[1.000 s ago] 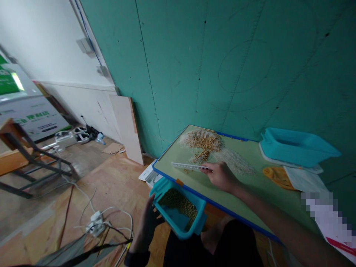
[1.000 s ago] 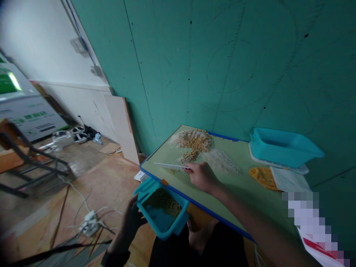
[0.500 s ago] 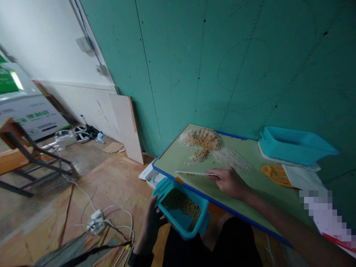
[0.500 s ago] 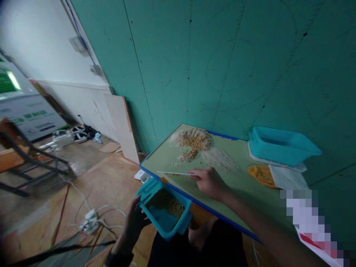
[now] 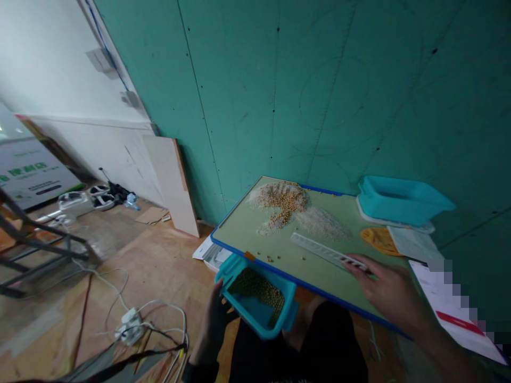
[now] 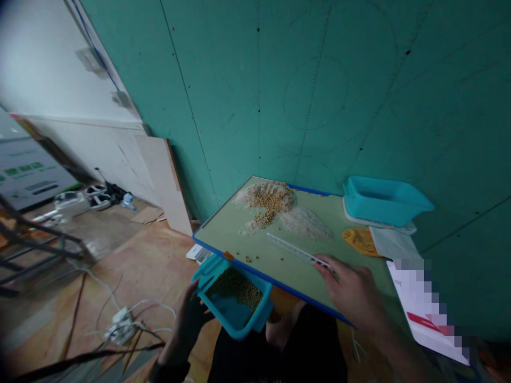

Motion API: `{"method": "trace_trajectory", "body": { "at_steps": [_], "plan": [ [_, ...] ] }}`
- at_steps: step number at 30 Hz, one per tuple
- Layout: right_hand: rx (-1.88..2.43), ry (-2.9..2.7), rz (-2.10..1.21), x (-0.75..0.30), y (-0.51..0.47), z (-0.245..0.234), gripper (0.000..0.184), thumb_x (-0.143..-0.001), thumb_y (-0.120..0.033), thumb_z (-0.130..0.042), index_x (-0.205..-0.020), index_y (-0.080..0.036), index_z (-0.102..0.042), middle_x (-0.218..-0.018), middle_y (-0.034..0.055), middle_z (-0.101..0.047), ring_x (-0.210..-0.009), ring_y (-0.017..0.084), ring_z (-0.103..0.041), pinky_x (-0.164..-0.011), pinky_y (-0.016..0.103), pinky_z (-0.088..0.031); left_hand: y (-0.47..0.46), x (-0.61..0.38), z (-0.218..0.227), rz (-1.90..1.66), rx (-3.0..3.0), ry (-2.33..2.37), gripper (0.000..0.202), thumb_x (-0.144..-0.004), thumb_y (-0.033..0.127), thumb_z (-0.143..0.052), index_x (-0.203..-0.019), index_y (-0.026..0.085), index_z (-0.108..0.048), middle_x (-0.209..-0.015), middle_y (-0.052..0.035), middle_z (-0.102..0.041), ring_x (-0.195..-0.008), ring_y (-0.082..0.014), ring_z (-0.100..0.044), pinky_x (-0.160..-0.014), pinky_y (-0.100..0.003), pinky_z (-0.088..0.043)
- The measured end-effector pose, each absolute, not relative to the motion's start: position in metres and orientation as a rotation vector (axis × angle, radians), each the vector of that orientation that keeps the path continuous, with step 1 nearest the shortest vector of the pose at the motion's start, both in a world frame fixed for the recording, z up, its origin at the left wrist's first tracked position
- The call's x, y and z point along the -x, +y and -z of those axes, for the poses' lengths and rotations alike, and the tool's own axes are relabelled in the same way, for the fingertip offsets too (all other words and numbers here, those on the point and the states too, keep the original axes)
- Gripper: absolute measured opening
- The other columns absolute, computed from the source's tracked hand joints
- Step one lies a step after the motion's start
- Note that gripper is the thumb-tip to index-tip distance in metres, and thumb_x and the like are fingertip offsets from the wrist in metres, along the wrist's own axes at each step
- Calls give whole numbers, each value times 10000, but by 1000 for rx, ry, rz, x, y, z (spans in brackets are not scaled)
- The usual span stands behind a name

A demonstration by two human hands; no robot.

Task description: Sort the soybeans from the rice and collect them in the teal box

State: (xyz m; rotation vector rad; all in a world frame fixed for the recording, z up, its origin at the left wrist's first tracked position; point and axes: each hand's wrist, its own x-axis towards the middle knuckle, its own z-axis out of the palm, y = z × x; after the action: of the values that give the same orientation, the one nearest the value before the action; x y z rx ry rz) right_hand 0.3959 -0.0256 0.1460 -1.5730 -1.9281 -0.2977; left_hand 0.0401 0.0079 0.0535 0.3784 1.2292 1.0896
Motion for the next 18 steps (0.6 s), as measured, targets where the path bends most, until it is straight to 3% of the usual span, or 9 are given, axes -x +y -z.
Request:
{"method": "trace_trajectory", "body": {
  "at_steps": [3, 7, 11, 16, 18],
  "plan": [
    [1769, -1908, 662, -397, -64, -126, 269, -977, -220, -536, -959, -194, -804, -846, 69, -810, -492, 165, -670, -487, 283, -441, 9, -44, -46, -1070, -356, 1212, 427, -932, 523, -579, -1188, 194, -674, -1092, -99, -723, -966, -270, -699, -802, -436, -587],
    [1612, -2026, 889, -375, -78, -119, 316, -966, -87, -503, -952, -177, -806, -983, 83, -811, -617, 164, -719, -572, 287, -457, 10, -48, -37, -1095, -360, 1184, 426, -850, 531, -640, -1161, 242, -678, -980, -77, -753, -887, -286, -723, -740, -404, -587],
    [1472, -1992, 725, -349, -58, -127, 328, -995, -99, -473, -917, -152, -787, -839, 71, -806, -531, 131, -687, -577, 261, -467, 11, -48, -30, -1091, -374, 1174, 488, -809, 528, -676, -1210, 254, -633, -993, -55, -747, -825, -257, -720, -698, -369, -576],
    [1425, -1965, 475, -330, -30, -127, 260, -1001, -159, -501, -971, -126, -757, -809, 71, -800, -587, 163, -732, -590, 262, -485, 11, -45, -27, -1118, -411, 1132, 498, -829, 497, -671, -1277, 297, -585, -1103, -35, -742, -837, -237, -729, -675, -333, -563],
    [1409, -1974, 402, -327, -20, -125, 248, -994, -155, -506, -974, -127, -752, -791, 63, -796, -591, 172, -737, -589, 263, -493, 12, -45, -30, -1104, -422, 1140, 480, -832, 510, -666, -1246, 271, -619, -1063, -48, -751, -858, -252, -731, -683, -343, -570]
  ]
}}
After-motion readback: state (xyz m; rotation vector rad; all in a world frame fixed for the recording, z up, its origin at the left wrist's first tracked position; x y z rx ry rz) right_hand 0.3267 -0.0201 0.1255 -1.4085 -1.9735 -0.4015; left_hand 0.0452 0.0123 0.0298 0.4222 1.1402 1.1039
